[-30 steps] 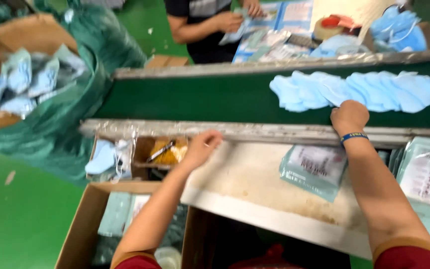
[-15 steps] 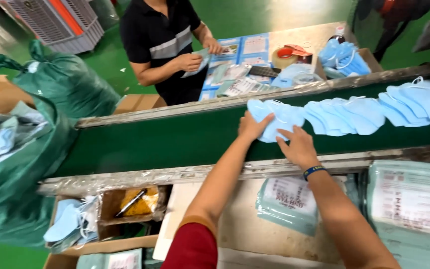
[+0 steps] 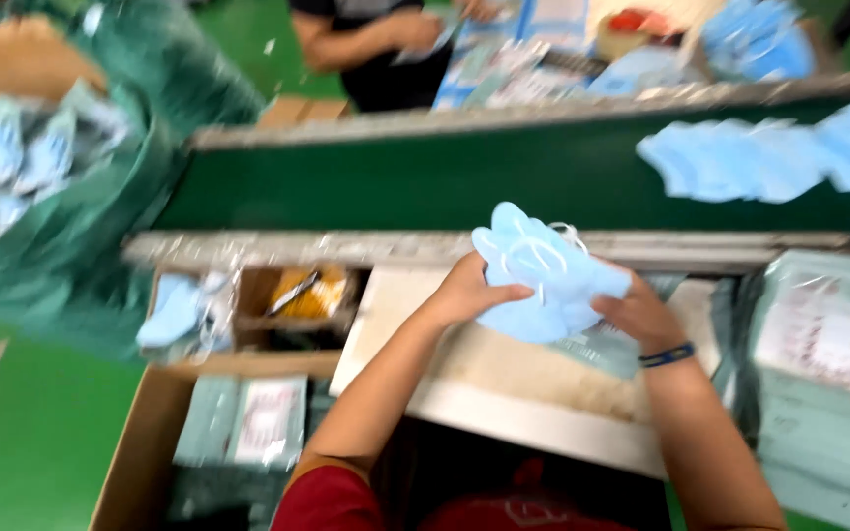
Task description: The recorder is packing blue medical face masks into plastic bags and arranging the bags into a cardboard box on a production line.
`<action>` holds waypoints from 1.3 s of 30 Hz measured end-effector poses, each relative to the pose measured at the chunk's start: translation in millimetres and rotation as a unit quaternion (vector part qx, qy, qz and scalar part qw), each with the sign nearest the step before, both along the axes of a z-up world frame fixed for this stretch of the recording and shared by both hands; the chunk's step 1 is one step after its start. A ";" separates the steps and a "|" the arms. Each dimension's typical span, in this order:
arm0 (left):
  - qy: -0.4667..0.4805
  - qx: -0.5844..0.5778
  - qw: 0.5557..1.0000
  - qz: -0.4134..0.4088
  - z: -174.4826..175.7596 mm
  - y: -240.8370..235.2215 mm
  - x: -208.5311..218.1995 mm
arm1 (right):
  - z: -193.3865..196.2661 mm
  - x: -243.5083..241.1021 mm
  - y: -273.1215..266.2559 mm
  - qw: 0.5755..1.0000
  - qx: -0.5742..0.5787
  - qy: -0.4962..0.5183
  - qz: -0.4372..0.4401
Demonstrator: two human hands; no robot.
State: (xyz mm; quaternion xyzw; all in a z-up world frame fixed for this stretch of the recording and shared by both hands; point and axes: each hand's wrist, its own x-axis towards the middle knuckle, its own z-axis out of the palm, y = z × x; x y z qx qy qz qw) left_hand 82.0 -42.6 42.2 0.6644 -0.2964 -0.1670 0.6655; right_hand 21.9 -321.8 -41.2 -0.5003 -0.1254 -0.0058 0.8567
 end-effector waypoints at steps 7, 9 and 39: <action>-0.234 0.212 0.946 0.075 -38.6 74.0 -80.9 | 28.5 -59.0 82.6 0.894 -0.429 0.001 0.133; -0.260 0.204 0.940 0.085 -81.0 84.0 -87.5 | -0.4 -64.9 109.3 0.810 -0.577 0.027 0.102; -0.182 0.158 0.966 0.087 -104.2 61.7 -108.2 | -40.2 -84.1 107.4 0.800 -0.515 -0.284 -0.119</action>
